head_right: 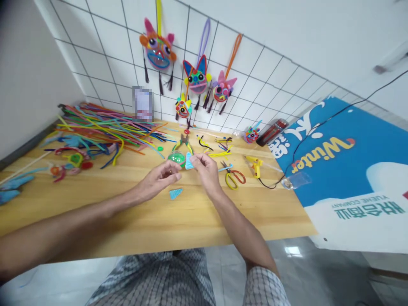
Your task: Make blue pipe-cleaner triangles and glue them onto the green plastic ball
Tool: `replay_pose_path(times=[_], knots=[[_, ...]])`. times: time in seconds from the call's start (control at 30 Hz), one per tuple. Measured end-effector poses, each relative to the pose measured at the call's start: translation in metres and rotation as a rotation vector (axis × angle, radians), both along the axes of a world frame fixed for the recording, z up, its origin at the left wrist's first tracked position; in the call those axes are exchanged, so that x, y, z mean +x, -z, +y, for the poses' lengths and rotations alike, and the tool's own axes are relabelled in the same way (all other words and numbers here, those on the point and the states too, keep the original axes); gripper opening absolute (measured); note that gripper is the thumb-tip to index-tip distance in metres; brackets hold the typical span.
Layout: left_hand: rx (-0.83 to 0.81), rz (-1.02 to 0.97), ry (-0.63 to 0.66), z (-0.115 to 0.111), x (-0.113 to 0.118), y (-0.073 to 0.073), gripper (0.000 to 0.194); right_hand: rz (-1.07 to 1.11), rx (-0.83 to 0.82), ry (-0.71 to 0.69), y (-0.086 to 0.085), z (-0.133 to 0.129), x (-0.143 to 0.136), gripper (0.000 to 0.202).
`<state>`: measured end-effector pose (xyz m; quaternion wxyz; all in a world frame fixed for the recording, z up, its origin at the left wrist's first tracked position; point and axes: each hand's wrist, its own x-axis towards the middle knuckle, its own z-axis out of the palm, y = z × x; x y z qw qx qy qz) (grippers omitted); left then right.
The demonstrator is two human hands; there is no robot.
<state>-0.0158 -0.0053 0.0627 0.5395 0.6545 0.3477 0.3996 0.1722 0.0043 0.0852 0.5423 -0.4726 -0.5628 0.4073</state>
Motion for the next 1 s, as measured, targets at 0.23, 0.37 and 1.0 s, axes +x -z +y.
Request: replay_pose_path(times=[0.23,0.37,1.0], knots=[[0.095,0.013,-0.024,0.008,0.008,-0.010,0.034,-0.005,-0.105,-0.096,0.004,-0.002,-0.008,0.026],[0.056,0.038,0.015,0.015,0.004,-0.008,0.035,-0.056,-0.124,-0.184,0.002,0.000,-0.007,0.031],[0.200,0.397,0.041,0.010,-0.012,0.044,0.025,-0.343,-0.315,-0.161,0.042,-0.009,0.048,0.026]])
